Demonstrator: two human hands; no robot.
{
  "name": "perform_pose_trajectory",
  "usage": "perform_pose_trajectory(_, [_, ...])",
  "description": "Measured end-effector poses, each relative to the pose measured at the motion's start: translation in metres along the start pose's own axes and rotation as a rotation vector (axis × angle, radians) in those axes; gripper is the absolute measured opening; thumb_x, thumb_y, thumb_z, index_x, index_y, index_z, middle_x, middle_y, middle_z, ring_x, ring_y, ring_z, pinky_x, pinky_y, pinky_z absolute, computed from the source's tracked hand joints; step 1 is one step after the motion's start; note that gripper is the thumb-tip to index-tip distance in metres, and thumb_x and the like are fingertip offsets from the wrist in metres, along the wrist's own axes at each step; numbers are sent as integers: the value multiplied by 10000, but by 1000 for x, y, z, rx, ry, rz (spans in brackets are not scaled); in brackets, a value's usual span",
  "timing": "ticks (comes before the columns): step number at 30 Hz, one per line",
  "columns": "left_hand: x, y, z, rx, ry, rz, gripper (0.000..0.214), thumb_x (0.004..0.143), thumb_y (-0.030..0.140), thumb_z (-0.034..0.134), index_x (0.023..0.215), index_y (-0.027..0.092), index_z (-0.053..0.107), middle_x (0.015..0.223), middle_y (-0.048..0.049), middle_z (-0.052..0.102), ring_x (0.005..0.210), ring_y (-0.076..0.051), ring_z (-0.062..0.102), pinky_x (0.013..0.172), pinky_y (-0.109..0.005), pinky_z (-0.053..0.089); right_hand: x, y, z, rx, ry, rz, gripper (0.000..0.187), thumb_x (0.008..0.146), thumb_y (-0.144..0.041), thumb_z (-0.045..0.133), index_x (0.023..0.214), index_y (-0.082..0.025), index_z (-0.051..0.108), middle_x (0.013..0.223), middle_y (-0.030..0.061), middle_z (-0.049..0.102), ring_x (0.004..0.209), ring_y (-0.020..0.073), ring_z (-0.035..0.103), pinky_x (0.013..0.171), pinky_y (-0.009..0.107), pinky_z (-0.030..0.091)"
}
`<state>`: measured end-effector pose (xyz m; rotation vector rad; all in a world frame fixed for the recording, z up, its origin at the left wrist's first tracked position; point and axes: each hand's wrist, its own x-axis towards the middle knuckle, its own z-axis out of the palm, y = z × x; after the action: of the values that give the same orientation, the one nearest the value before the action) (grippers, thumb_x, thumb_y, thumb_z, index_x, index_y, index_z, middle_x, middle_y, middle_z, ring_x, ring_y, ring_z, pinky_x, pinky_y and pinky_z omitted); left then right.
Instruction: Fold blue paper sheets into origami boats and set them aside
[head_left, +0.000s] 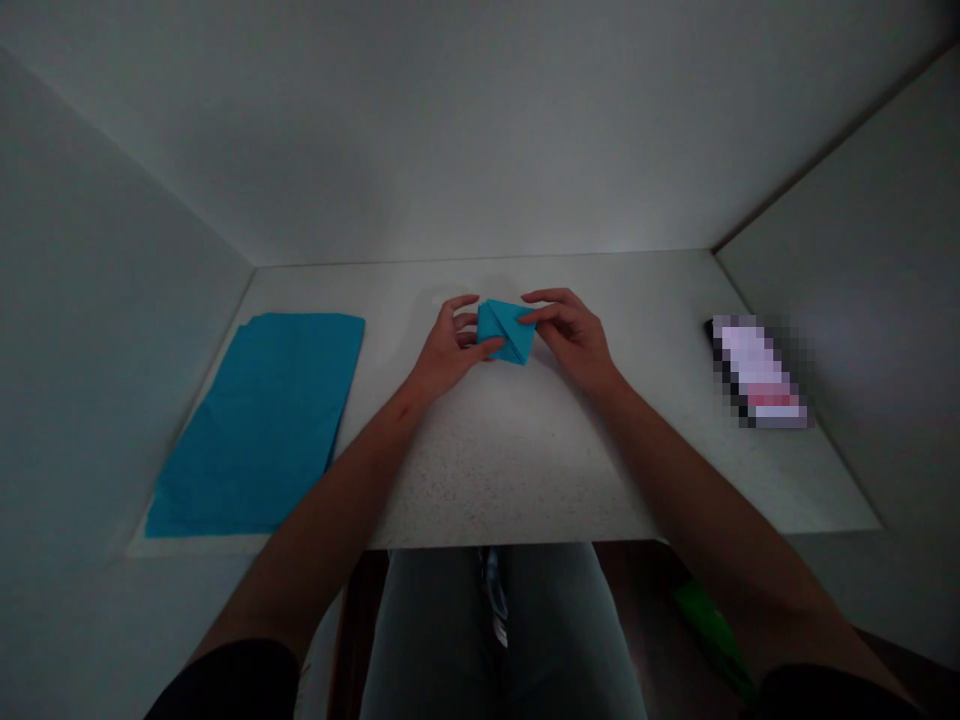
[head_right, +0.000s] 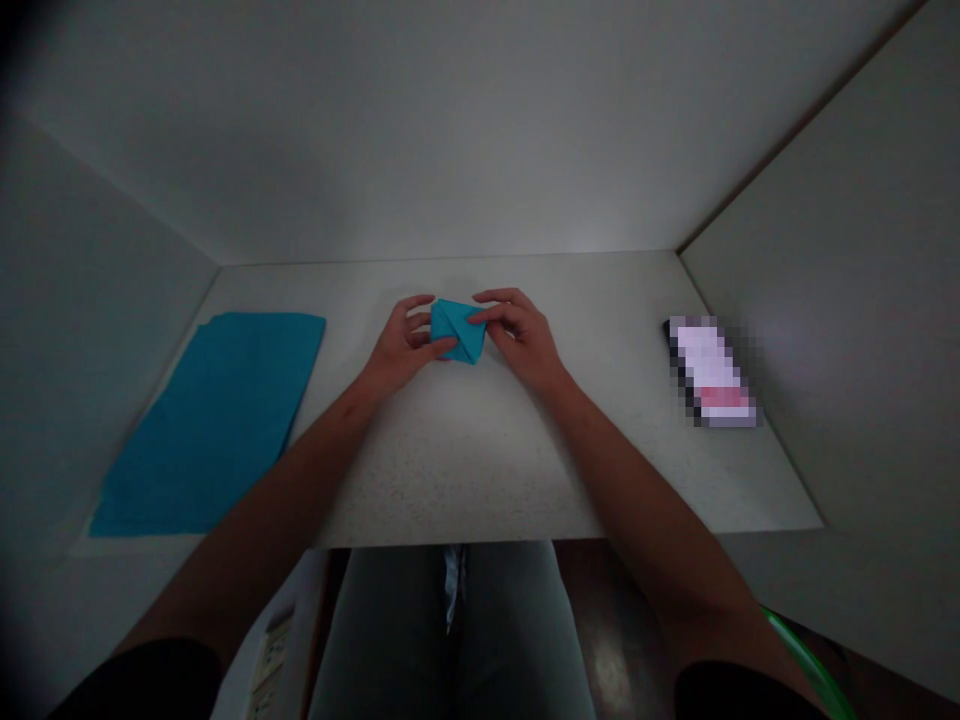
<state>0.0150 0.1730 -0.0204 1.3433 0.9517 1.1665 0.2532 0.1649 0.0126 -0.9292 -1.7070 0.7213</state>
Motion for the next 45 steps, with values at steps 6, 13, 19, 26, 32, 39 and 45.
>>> perform_pose_trajectory(6, [4,13,-3,136,10,62,458,901,650,816,1021,209,818,1010,-77,835,894,-216,778,825,-352,660,0,2,1,102,-25,100,361,967,-557,795,1202,-288,747,1095,48,795,837,183,708,781,350,599])
perform_pose_trajectory(13, [1,23,1,202,75,139,464,943,689,756,930,232,834,925,-53,820,868,-212,749,803,-336,621,0,6,0,-1,-93,178,433,945,-672,783,920,-242,745,777,3,713,695,159,614,675,317,513])
perform_pose_trajectory(19, [3,19,-1,142,241,177,504,969,730,722,962,228,749,883,-47,768,846,-198,748,798,-336,646,3,12,-1,109,55,195,468,918,-703,806,892,-251,688,781,-4,687,715,166,638,693,326,556])
perform_pose_trajectory(26, [10,9,-9,29,355,199,551,987,811,630,1027,268,548,942,-10,718,872,-177,775,803,-339,700,9,20,-6,190,168,227,556,897,-805,766,972,-294,558,857,-13,672,793,182,735,654,302,625])
perform_pose_trajectory(32, [13,5,-16,-47,429,202,548,960,806,672,1051,284,532,978,-9,730,958,-195,793,832,-343,704,8,22,-2,244,170,232,569,906,-800,760,1045,-312,502,921,-26,679,845,180,782,662,279,640])
perform_pose_trajectory(39, [7,15,-4,-28,175,183,807,665,672,1006,1291,265,698,1221,-85,814,1065,-261,803,940,-431,696,7,19,-2,245,81,213,539,944,-797,718,1097,-323,512,947,-18,733,842,173,779,652,271,626])
perform_pose_trajectory(45, [0,14,-1,30,228,91,513,736,601,986,1058,233,830,1111,-78,849,1064,-312,822,1008,-542,684,4,5,1,284,7,222,548,794,-699,923,1022,-282,650,794,-25,726,699,170,725,645,305,618])
